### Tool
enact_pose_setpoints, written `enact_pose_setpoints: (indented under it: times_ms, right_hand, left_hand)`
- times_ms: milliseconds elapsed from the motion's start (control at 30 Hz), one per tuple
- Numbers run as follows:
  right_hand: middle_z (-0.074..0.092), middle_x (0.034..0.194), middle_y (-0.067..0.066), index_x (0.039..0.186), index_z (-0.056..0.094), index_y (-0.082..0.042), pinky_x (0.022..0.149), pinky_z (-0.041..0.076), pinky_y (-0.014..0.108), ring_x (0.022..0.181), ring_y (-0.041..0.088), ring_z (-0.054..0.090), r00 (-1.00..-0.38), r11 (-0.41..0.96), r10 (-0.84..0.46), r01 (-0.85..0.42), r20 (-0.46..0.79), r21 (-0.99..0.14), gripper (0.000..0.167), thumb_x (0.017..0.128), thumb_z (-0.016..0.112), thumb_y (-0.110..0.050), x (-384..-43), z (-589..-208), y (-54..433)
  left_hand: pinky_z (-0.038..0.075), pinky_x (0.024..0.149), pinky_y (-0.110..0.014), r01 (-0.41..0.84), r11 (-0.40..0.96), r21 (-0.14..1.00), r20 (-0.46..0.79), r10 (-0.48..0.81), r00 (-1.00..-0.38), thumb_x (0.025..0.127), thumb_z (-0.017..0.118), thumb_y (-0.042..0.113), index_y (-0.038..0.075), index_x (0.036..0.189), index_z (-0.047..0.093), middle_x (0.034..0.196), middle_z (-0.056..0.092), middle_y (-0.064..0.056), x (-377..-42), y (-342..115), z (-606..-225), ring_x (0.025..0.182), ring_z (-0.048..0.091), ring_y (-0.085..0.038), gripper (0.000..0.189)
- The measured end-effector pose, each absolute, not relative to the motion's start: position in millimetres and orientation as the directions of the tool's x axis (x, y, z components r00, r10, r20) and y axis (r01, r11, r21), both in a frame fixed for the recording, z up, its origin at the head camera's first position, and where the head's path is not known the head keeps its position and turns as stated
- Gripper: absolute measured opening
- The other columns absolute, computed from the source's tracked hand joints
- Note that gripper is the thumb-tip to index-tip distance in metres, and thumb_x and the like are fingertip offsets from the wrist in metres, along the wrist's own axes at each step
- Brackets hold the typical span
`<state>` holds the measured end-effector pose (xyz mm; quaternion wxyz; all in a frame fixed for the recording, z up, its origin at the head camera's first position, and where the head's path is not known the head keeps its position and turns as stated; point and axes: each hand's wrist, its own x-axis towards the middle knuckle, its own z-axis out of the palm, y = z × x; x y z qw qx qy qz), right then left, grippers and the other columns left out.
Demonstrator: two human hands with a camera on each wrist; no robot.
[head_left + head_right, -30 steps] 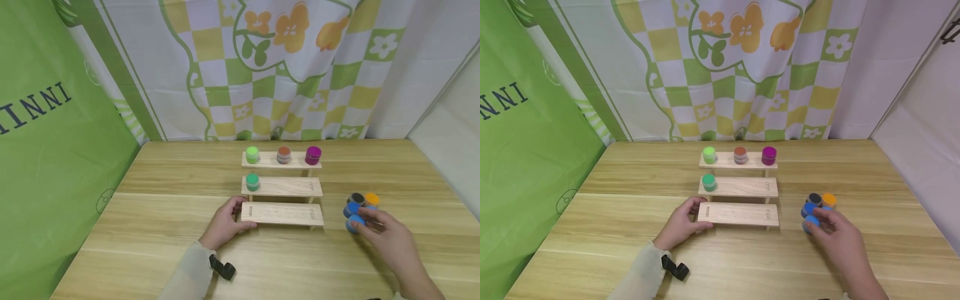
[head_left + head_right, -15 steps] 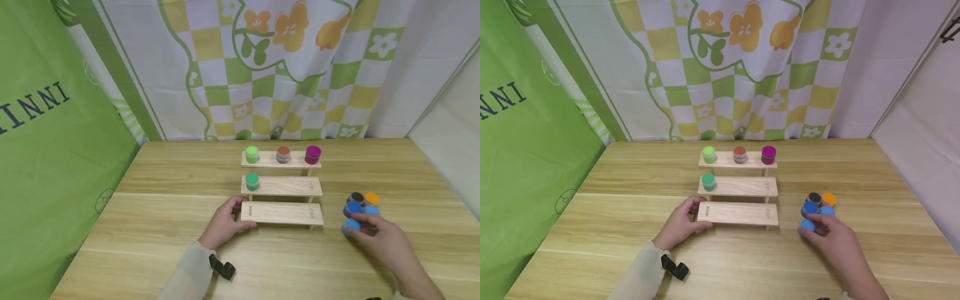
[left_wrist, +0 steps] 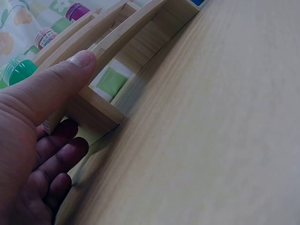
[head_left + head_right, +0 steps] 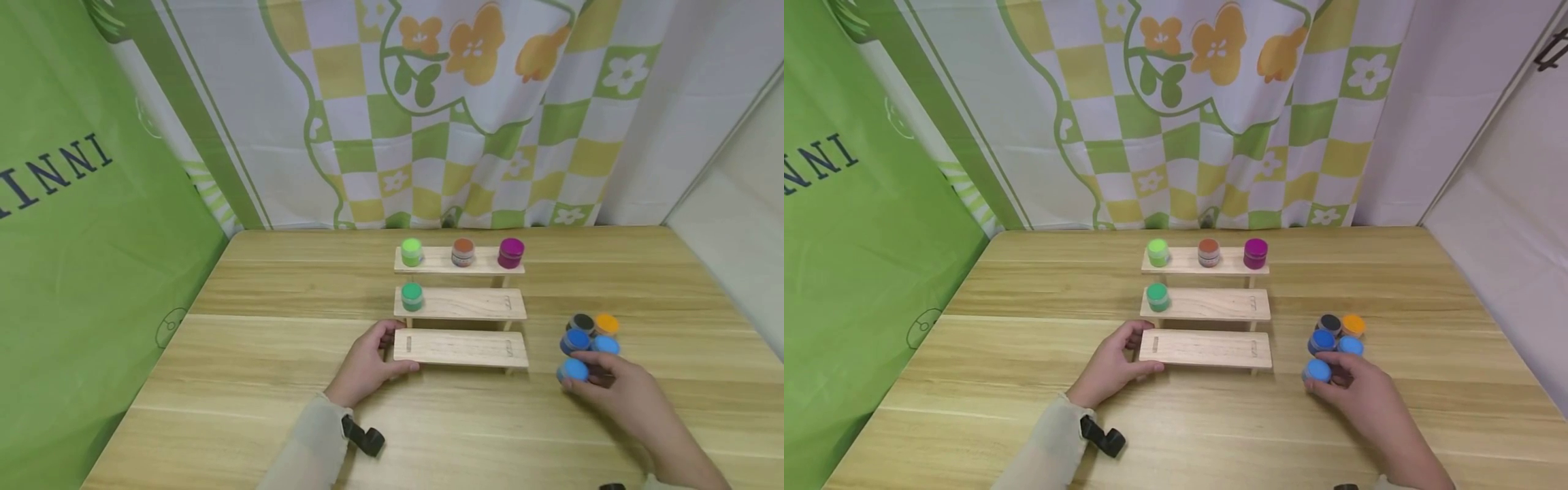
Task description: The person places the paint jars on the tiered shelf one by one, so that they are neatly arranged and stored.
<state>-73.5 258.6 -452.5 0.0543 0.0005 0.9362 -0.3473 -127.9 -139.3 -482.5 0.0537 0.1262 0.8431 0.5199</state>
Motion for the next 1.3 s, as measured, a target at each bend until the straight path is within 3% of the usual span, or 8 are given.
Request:
enact_pose_setpoints:
  times_ms: [367,600,867,1033,1167,1300]
  right_hand:
    - [0.063,0.122,0.030,0.129,0.061,0.004,0.078,0.057,0.040,0.101,0.036,0.068,-0.995,0.753,-0.040,0.030,-0.091,-0.658,0.067,0.086,0.078,-0.045,-74,-453,259]
    - [0.064,0.120,0.030,0.127,0.063,0.003,0.072,0.056,0.024,0.101,0.038,0.068,-0.998,0.752,-0.031,0.017,-0.061,-0.659,0.062,0.088,0.077,-0.042,-73,-452,257]
    - [0.059,0.126,0.035,0.130,0.061,0.003,0.078,0.057,0.042,0.103,0.041,0.068,-0.997,0.741,-0.039,0.014,-0.064,-0.671,0.063,0.090,0.076,-0.043,-72,-450,255]
    - [0.050,0.133,0.040,0.133,0.058,0.005,0.075,0.057,0.025,0.106,0.043,0.067,-0.998,0.698,-0.046,0.000,-0.046,-0.716,0.062,0.090,0.077,-0.036,-72,-449,253]
    - [0.050,0.136,0.037,0.133,0.058,0.004,0.075,0.053,0.016,0.105,0.034,0.068,-0.999,0.674,-0.043,-0.006,-0.031,-0.739,0.061,0.089,0.078,-0.033,-73,-450,249]
    - [0.052,0.138,0.032,0.132,0.059,0.002,0.076,0.052,0.013,0.101,0.009,0.067,-0.999,0.644,-0.039,-0.018,-0.010,-0.765,0.058,0.088,0.079,-0.030,-74,-451,245]
  left_hand:
    - [0.047,0.089,-0.040,0.150,0.434,0.888,0.035,0.262,-0.964,0.074,0.090,0.033,0.016,0.130,0.059,0.109,0.065,0.002,-128,-139,-482,0.099,0.058,-0.017,0.066]
    - [0.047,0.090,-0.038,0.148,0.444,0.884,0.028,0.265,-0.964,0.074,0.090,0.033,0.017,0.130,0.058,0.110,0.065,0.003,-129,-139,-482,0.100,0.059,-0.016,0.067]
    - [0.047,0.090,-0.040,0.151,0.434,0.888,0.034,0.266,-0.963,0.074,0.090,0.033,0.016,0.130,0.058,0.109,0.065,0.002,-128,-139,-482,0.099,0.058,-0.017,0.066]
    - [0.047,0.089,-0.039,0.153,0.438,0.886,0.035,0.266,-0.963,0.074,0.090,0.033,0.017,0.130,0.058,0.109,0.065,0.003,-128,-140,-483,0.099,0.059,-0.017,0.067]
    - [0.047,0.090,-0.039,0.156,0.446,0.882,0.035,0.268,-0.963,0.074,0.090,0.033,0.017,0.131,0.058,0.110,0.065,0.003,-128,-140,-483,0.100,0.059,-0.016,0.067]
    - [0.047,0.090,-0.040,0.153,0.437,0.886,0.034,0.268,-0.963,0.074,0.090,0.034,0.017,0.131,0.058,0.110,0.065,0.003,-128,-140,-483,0.100,0.059,-0.017,0.067]
